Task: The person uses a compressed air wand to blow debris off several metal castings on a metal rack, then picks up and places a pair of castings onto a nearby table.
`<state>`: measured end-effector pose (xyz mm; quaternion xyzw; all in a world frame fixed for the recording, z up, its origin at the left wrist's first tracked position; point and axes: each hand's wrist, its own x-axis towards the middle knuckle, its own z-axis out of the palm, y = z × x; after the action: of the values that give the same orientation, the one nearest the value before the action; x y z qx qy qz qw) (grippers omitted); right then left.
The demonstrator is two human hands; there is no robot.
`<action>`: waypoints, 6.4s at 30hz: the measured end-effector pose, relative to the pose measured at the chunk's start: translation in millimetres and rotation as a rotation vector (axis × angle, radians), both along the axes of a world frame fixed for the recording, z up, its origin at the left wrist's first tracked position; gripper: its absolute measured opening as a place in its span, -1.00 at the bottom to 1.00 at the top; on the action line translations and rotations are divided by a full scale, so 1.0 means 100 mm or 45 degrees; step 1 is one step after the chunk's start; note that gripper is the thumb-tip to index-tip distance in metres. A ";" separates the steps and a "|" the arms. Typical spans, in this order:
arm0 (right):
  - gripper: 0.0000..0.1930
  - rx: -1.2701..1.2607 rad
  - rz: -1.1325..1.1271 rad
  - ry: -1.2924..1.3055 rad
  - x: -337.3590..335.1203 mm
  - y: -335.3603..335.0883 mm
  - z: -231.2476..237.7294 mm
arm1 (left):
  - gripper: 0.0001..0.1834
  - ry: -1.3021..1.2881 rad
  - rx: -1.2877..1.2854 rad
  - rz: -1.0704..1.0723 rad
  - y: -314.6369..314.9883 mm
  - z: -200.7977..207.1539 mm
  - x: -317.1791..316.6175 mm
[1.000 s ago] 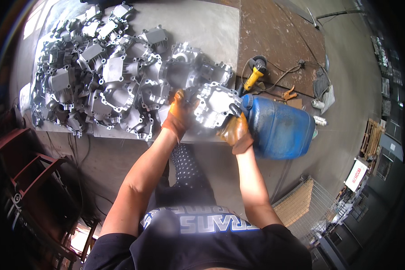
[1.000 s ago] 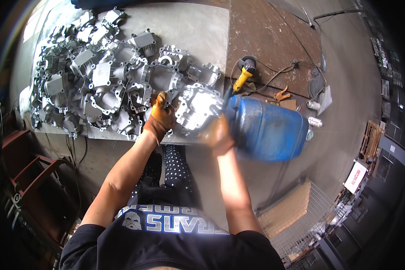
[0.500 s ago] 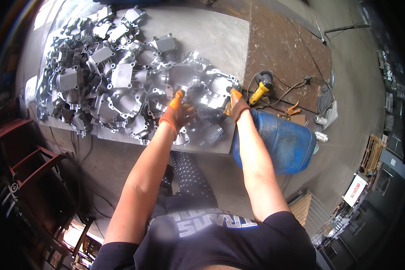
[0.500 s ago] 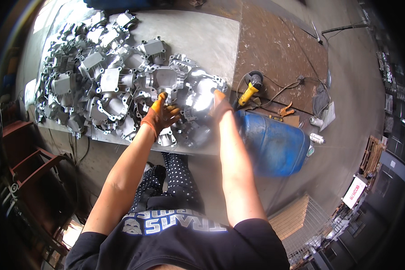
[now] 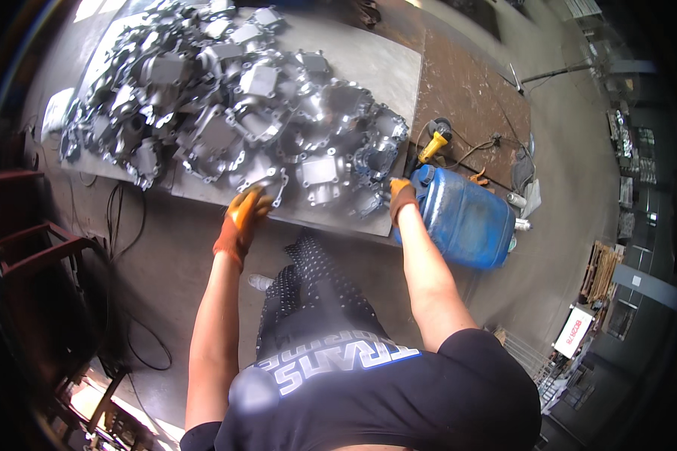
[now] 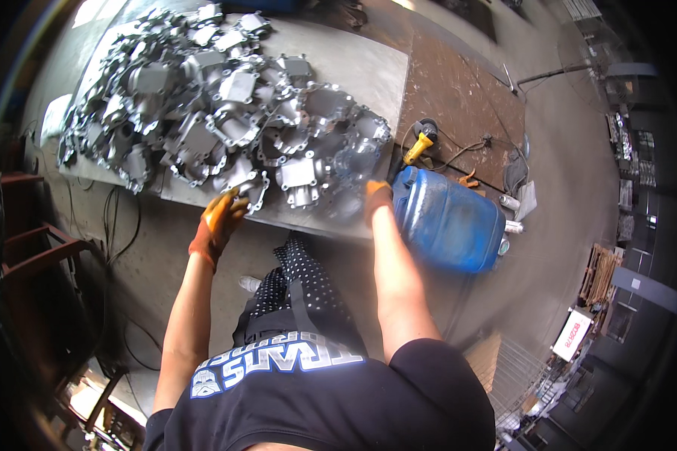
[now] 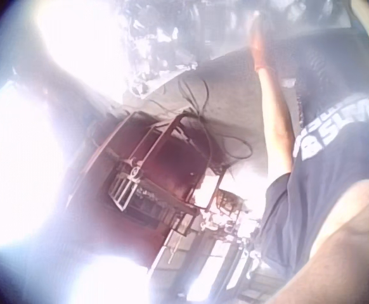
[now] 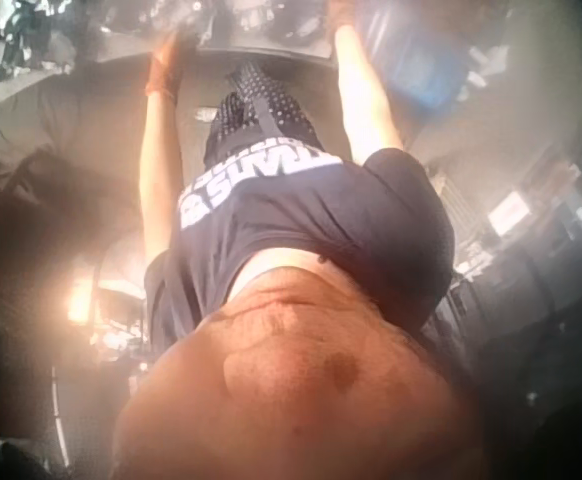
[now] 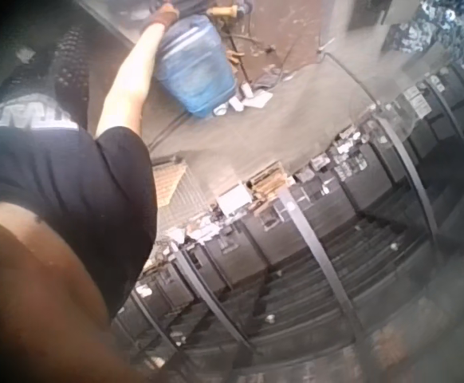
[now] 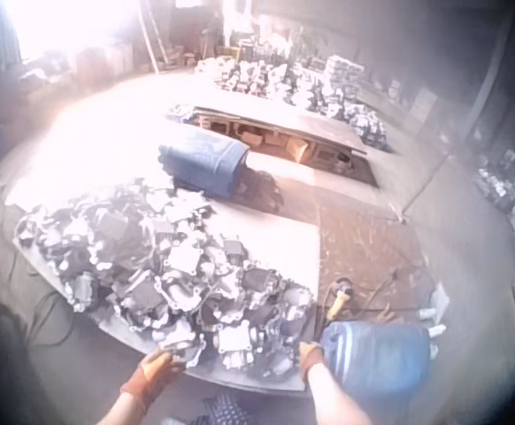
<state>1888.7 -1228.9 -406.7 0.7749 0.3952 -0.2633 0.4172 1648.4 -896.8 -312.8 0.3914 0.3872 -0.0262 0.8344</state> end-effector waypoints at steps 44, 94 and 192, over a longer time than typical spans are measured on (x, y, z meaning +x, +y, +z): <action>-0.76 1.124 -1.356 2.154 -7.27 9.56 2.35 | -0.32 0.607 0.596 2.089 3.78 0.29 -9.04; -0.89 0.663 -1.366 2.571 -11.82 13.79 4.14 | -0.66 -0.336 1.348 2.113 10.17 2.95 -13.75; -0.56 1.074 -1.684 -0.273 3.09 1.73 0.64 | -0.10 -0.198 1.233 -0.078 2.82 0.58 0.61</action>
<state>2197.9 -1056.2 -343.0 0.9629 -0.1233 -0.2086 -0.1190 1709.8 -615.3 -255.2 0.7464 0.2797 0.1617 0.5818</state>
